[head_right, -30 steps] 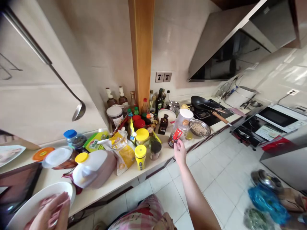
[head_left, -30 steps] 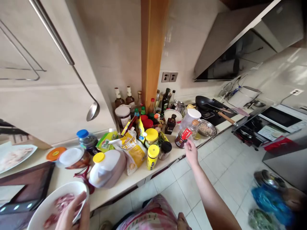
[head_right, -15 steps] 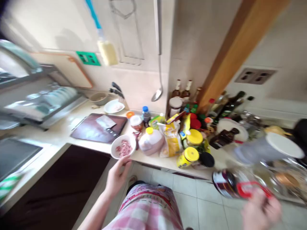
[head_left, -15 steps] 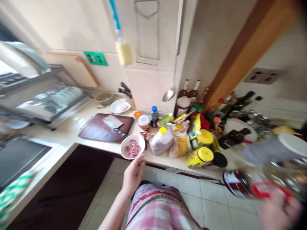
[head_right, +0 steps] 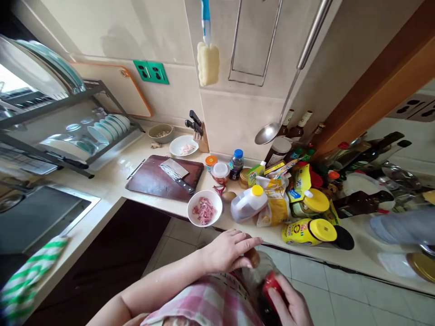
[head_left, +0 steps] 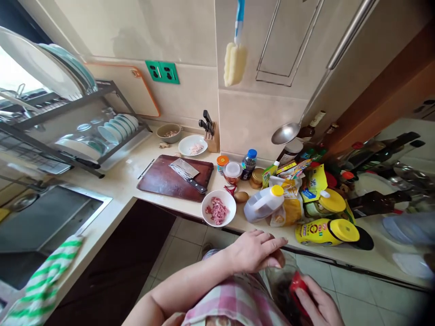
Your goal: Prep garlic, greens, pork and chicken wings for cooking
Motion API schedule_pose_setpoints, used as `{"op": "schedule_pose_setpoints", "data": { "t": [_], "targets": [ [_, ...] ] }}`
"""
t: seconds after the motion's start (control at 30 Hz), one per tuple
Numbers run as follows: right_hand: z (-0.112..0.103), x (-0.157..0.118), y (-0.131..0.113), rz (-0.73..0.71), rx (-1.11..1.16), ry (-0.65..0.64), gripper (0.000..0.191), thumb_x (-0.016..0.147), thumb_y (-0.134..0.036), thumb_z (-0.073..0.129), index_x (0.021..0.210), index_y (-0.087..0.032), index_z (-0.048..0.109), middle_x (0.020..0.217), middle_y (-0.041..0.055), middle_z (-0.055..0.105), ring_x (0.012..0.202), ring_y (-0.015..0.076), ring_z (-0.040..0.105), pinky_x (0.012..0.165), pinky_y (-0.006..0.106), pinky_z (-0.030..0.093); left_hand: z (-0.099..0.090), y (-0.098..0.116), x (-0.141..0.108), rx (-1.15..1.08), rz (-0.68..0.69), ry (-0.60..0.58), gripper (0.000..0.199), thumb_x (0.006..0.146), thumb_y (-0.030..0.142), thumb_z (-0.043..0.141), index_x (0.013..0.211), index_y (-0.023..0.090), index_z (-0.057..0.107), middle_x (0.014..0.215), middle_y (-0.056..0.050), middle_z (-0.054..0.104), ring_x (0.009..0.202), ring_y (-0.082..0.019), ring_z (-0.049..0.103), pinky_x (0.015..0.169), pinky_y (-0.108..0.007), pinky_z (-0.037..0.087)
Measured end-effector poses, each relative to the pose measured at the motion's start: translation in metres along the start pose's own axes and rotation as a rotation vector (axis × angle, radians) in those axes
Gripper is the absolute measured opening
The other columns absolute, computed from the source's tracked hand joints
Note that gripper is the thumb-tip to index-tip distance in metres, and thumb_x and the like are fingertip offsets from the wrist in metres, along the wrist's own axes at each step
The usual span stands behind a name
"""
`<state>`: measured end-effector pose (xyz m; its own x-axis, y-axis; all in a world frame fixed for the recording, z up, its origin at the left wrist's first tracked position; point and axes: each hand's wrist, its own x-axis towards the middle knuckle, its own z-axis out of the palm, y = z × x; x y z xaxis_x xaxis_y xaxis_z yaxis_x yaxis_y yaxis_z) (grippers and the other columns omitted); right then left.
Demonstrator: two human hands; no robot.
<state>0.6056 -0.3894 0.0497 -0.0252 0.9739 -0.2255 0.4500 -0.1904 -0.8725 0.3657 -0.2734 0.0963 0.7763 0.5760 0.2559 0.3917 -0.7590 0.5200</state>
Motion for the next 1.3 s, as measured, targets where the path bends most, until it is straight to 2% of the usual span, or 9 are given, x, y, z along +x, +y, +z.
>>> {"op": "schedule_pose_setpoints", "data": {
  "t": [0.13,0.33,0.63,0.77,0.87,0.97,1.07,1.2,1.3],
  "targets": [
    [0.046,0.028,-0.035,-0.089,-0.005,-0.081,0.034,0.088,-0.049,0.049,0.085,-0.019,0.065,0.075,0.0048,0.068,0.071,0.0181,0.063,0.066,0.021,0.052,-0.019,-0.025,-0.021,0.174,0.044,-0.005,0.055,0.096,0.053,0.027,0.130,0.015,0.046,0.085,-0.006,0.065,0.075,-0.020,0.061,0.067,-0.033,0.048],
    [0.084,0.054,-0.068,-0.139,-0.087,-0.134,0.031,0.092,-0.046,0.044,0.085,-0.021,0.061,0.074,0.0021,0.064,0.067,0.0160,0.059,0.064,0.022,0.049,-0.042,-0.063,-0.048,0.290,-0.031,0.047,0.042,0.097,0.041,0.032,0.129,0.019,0.050,0.078,-0.004,0.066,0.068,-0.018,0.061,0.063,-0.031,0.045],
    [0.116,0.073,-0.091,-0.212,-0.266,-0.088,0.027,0.094,-0.042,0.043,0.078,-0.022,0.051,0.066,-0.0009,0.059,0.060,0.0143,0.053,0.059,0.022,0.042,-0.059,-0.068,-0.057,0.150,-0.696,0.022,0.043,0.096,0.042,0.036,0.130,0.023,0.055,0.068,-0.007,0.070,0.060,-0.022,0.066,0.055,-0.029,0.046],
    [0.111,0.079,-0.094,-0.163,-0.251,-0.155,0.028,0.095,-0.044,0.041,0.080,-0.022,0.051,0.069,-0.0004,0.058,0.063,0.0148,0.053,0.060,0.022,0.041,-0.058,-0.081,-0.069,0.194,-0.408,0.045,0.061,0.094,0.054,0.033,0.141,0.016,0.041,0.081,-0.010,0.068,0.072,-0.023,0.065,0.065,-0.032,0.050],
    [0.106,0.082,-0.093,-0.132,-0.231,-0.197,0.029,0.095,-0.044,0.041,0.080,-0.022,0.051,0.069,-0.0008,0.056,0.063,0.0144,0.051,0.060,0.022,0.041,-0.054,-0.092,-0.077,0.213,-0.139,0.065,0.055,0.096,0.049,0.029,0.141,0.019,0.038,0.091,-0.009,0.065,0.079,-0.022,0.063,0.069,-0.032,0.050],
    [0.102,0.085,-0.091,-0.125,-0.216,-0.238,0.028,0.095,-0.044,0.041,0.083,-0.021,0.053,0.071,-0.0004,0.057,0.066,0.0143,0.051,0.062,0.022,0.041,-0.049,-0.096,-0.079,0.182,-0.112,0.096,0.048,0.098,0.041,0.028,0.138,0.019,0.042,0.091,-0.009,0.065,0.079,-0.021,0.063,0.069,-0.032,0.051],
    [0.102,0.086,-0.092,-0.131,-0.210,-0.259,0.028,0.096,-0.043,0.040,0.086,-0.021,0.053,0.073,0.0002,0.058,0.067,0.0144,0.051,0.062,0.022,0.041,-0.048,-0.092,-0.075,0.064,-0.276,0.127,0.045,0.096,0.037,0.035,0.138,0.021,0.042,0.089,-0.007,0.068,0.078,-0.020,0.065,0.069,-0.030,0.050],
    [0.106,0.089,-0.099,-0.175,-0.267,-0.239,0.028,0.096,-0.044,0.039,0.082,-0.022,0.050,0.069,-0.0011,0.055,0.063,0.0138,0.050,0.060,0.022,0.040,-0.052,-0.081,-0.068,-0.125,-0.679,0.157,0.050,0.090,0.033,0.045,0.140,0.024,0.042,0.071,0.000,0.070,0.069,-0.020,0.068,0.067,-0.029,0.050],
    [0.109,0.092,-0.108,-0.217,-0.319,-0.227,0.028,0.095,-0.042,0.039,0.078,-0.022,0.047,0.068,-0.0015,0.055,0.061,0.0135,0.050,0.058,0.022,0.039,-0.059,-0.076,-0.065,-0.110,-0.878,0.139,0.045,0.090,0.033,0.044,0.134,0.027,0.052,0.075,-0.004,0.073,0.072,-0.024,0.070,0.069,-0.033,0.050]
  ]
}}
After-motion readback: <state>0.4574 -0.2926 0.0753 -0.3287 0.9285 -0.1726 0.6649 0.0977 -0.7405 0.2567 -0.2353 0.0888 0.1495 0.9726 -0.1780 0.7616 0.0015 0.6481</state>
